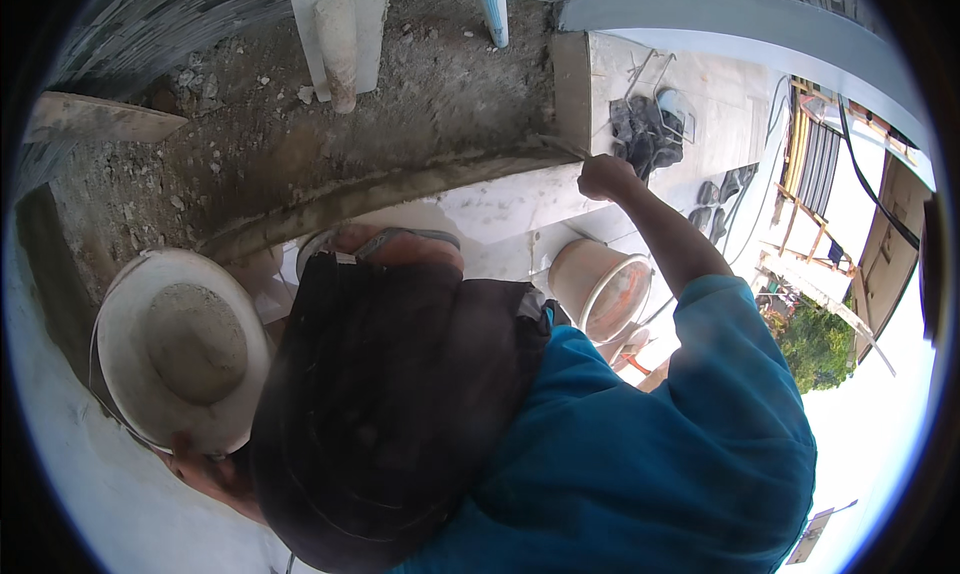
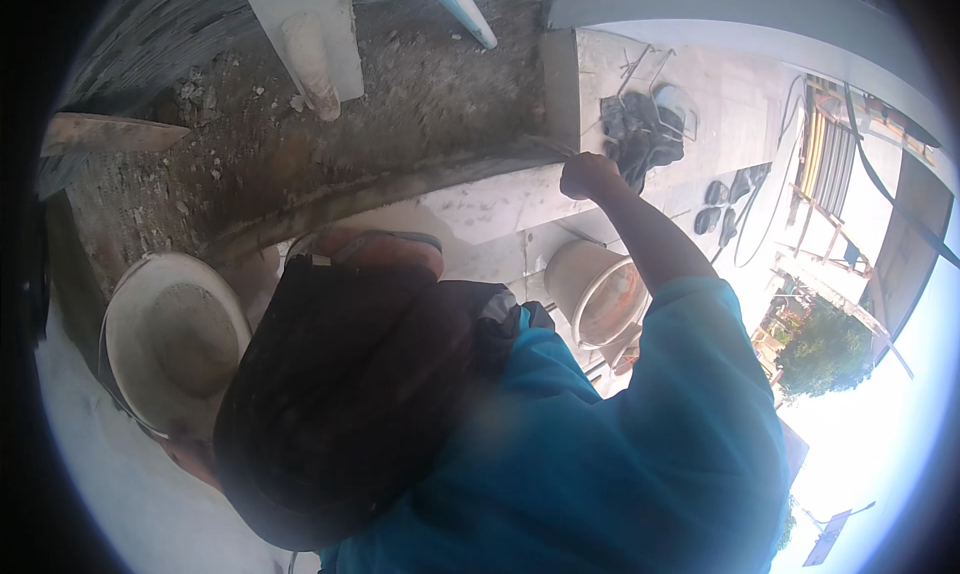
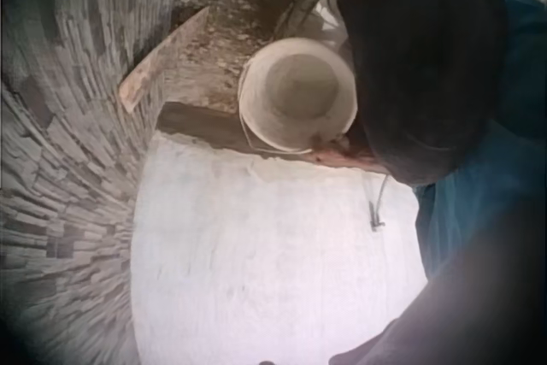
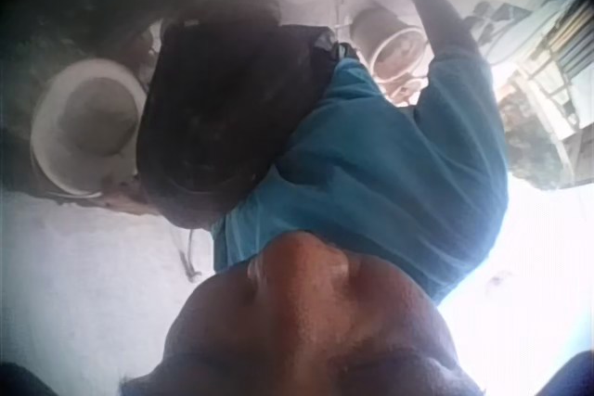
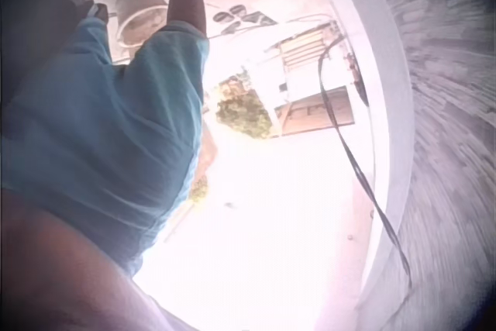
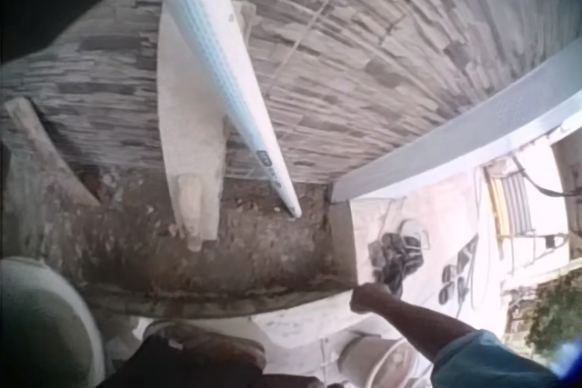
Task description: The person scoops cement from a bucket and applies it to a wall using a trowel, smoothing the surface along the edge. The person repeatedly scoops and spreads cement along the wall's base.
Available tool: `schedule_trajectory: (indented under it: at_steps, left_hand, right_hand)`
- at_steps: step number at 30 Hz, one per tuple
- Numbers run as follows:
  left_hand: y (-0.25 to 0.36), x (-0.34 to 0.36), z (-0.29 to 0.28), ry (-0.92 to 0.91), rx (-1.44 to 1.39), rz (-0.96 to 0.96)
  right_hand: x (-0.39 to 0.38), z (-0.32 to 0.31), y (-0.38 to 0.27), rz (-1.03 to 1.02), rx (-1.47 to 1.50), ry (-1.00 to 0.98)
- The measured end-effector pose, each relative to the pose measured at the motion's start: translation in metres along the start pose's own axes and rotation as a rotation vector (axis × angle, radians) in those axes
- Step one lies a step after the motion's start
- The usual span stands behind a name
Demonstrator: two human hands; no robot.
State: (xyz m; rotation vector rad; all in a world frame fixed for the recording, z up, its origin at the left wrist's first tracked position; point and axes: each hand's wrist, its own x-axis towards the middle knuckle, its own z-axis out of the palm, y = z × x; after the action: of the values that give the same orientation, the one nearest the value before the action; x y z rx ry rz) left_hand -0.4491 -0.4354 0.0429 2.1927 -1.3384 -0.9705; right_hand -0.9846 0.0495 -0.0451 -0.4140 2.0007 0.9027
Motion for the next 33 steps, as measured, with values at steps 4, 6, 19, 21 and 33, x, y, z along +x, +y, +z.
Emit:
schedule_trajectory:
  at_steps: [4,6,19,21,33]
  left_hand:
    - [-0.006,0.005,-0.006,-0.01,0.0,-0.005]
    - [-0.012,0.01,-0.01,-0.017,-0.014,0.001]
    - [0.015,-0.013,0.004,-0.011,-0.07,-0.048]
    - [0.022,-0.029,0.01,0.015,-0.147,-0.05]
    - [0.018,-0.026,0.011,-0.005,-0.211,-0.081]
  right_hand:
    - [-0.01,-0.025,-0.013,0.007,0.087,-0.166]
    - [-0.004,-0.023,-0.015,-0.051,0.12,-0.166]
    - [0.062,0.021,0.009,-0.391,-0.161,-0.033]
    - [0.037,0.004,-0.005,-0.251,-0.156,-0.036]
    - [-0.013,0.016,-0.032,-0.304,-0.116,0.147]
